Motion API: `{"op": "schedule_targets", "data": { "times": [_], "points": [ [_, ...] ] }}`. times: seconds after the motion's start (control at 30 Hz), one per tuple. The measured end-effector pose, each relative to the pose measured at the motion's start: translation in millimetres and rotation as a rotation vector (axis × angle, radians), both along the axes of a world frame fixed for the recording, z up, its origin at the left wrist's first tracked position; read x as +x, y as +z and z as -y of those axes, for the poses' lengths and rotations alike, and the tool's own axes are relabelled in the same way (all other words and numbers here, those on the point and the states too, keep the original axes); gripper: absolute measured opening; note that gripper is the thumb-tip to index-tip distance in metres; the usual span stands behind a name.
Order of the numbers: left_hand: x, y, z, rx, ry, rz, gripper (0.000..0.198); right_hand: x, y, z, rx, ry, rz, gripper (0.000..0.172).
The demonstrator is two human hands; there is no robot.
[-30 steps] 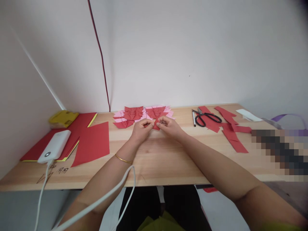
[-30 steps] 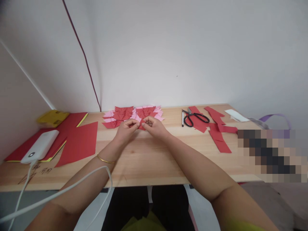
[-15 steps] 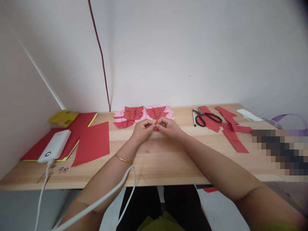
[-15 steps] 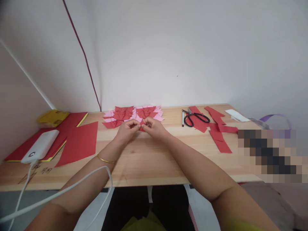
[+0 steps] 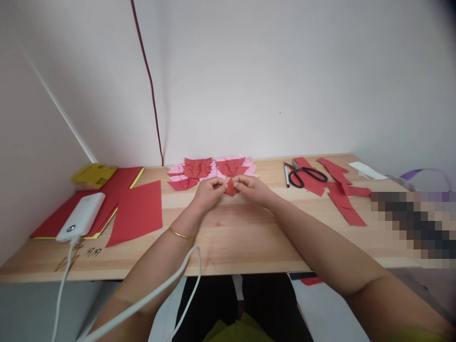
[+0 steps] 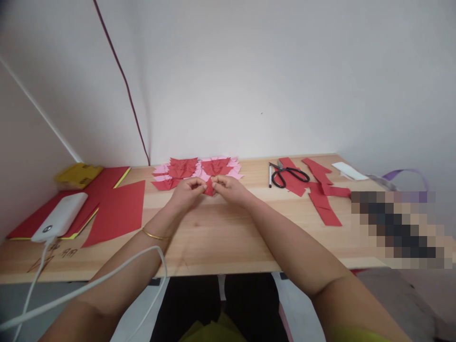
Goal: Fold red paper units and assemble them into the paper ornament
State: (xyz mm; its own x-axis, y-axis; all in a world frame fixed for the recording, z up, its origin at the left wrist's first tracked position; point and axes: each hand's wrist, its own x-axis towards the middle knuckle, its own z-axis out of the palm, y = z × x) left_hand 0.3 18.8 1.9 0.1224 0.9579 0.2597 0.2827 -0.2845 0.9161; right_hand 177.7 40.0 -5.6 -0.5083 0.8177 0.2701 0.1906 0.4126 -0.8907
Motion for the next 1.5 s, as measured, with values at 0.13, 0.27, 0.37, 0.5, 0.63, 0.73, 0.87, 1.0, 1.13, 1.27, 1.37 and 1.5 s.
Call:
{"op": "schedule_targets", "data": {
  "times": [0.13,0.27,0.37,0.5,0.63,0.73,0.87,1.0,1.13,1.27,1.37,1.5],
  "points": [
    [4,1.3,3,0.075,0.014,-0.151,0.008,-4,-4.9,2,0.034,-0.099,0.025,0.014],
    [6,2.7,5,0.160,0.009,-0.286,0.009,-6,-4.4,6,0.056,-0.155,0.066,0.015],
    [6,3.6,6,0.152,0.021,-0.281,0.009,-6,-2.2,6,0.079,-0.173,0.082,0.011],
    [2,5.3,4,0.096,0.030,-0.231,0.009,-5,1.7,5,0.042,-0.105,0.038,0.013],
    [-1,6.2,2,0.033,0.026,-0.193,0.009,-5,3.1,6,-0.062,-0.039,-0.045,0.014],
    [-1,6.0,1,-0.054,0.026,0.033,0.013,-6,2.1,5,-0.072,-0.115,-0.084,0.013],
    [0,4.4,0,-0.249,-0.009,0.613,0.034,-6,1.3,2,-0.099,-0.170,-0.217,0.019],
    [6,-0.5,3,-0.393,-0.108,0.677,0.031,-9,1.3,2,-0.110,-0.212,-0.275,0.024],
    [16,-6.4,5,-0.314,-0.053,0.653,0.023,-12,-0.1,6,-0.078,-0.191,-0.246,0.023],
    [18,-7.6,4,-0.238,0.006,0.588,0.015,-12,-2.2,7,-0.046,-0.121,-0.252,0.020],
    [15,-6.9,3,-0.176,0.030,0.488,0.013,-12,-3.2,6,-0.030,-0.096,-0.280,0.021],
    [15,-5.0,5,-0.114,0.046,0.410,0.010,-12,-4.5,5,-0.038,-0.082,-0.312,0.023]
  ]
}}
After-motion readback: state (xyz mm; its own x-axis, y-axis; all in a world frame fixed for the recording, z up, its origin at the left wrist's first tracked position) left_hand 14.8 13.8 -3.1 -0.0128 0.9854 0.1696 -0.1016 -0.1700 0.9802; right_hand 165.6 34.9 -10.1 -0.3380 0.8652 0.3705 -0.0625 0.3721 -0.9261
